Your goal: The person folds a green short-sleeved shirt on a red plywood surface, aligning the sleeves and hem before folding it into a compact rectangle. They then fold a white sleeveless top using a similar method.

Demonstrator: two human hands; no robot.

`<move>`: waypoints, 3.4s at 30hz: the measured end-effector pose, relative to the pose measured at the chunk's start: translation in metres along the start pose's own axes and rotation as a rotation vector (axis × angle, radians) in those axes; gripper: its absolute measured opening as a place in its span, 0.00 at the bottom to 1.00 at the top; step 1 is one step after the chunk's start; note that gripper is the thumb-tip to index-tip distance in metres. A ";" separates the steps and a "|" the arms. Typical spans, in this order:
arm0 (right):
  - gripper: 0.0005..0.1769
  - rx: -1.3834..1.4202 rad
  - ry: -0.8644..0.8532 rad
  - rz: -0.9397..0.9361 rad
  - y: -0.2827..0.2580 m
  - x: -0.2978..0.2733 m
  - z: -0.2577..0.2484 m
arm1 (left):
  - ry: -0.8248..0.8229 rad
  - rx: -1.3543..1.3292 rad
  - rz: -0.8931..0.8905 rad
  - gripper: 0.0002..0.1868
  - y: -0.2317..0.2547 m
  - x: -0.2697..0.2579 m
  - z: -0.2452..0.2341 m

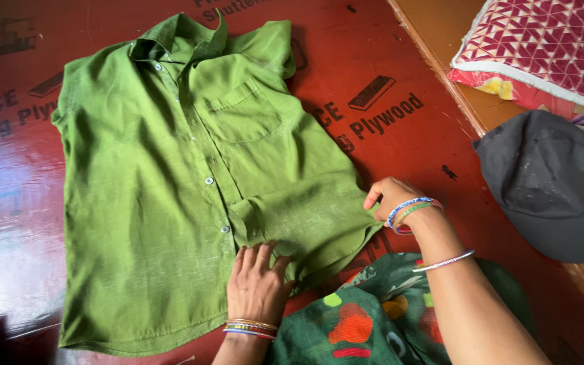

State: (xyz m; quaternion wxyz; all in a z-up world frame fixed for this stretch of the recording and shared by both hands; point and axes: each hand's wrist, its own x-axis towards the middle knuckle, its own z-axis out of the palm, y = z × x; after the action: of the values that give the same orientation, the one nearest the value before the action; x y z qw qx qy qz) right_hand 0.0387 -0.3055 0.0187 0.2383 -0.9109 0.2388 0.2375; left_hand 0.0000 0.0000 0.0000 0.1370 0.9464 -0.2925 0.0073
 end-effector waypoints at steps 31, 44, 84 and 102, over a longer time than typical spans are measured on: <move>0.19 -0.126 0.141 0.138 -0.023 -0.010 -0.005 | 0.045 -0.242 0.071 0.05 -0.024 -0.002 0.000; 0.08 0.346 0.397 -0.331 -0.051 0.023 0.019 | 0.272 -0.461 -0.691 0.24 -0.063 0.069 -0.024; 0.09 -0.292 -0.248 -0.751 -0.132 -0.073 0.093 | -0.408 -0.131 -0.301 0.25 -0.084 -0.023 -0.049; 0.12 -0.002 -0.206 -0.674 -0.144 -0.066 0.119 | -0.202 -0.213 -0.334 0.18 -0.093 -0.032 -0.032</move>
State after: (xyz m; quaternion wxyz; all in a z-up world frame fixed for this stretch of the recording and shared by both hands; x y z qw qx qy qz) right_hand 0.0286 -0.1083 0.0088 0.3252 -0.9101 -0.1008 0.2363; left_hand 0.0274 0.0996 0.0037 0.2057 0.9578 -0.1429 -0.1413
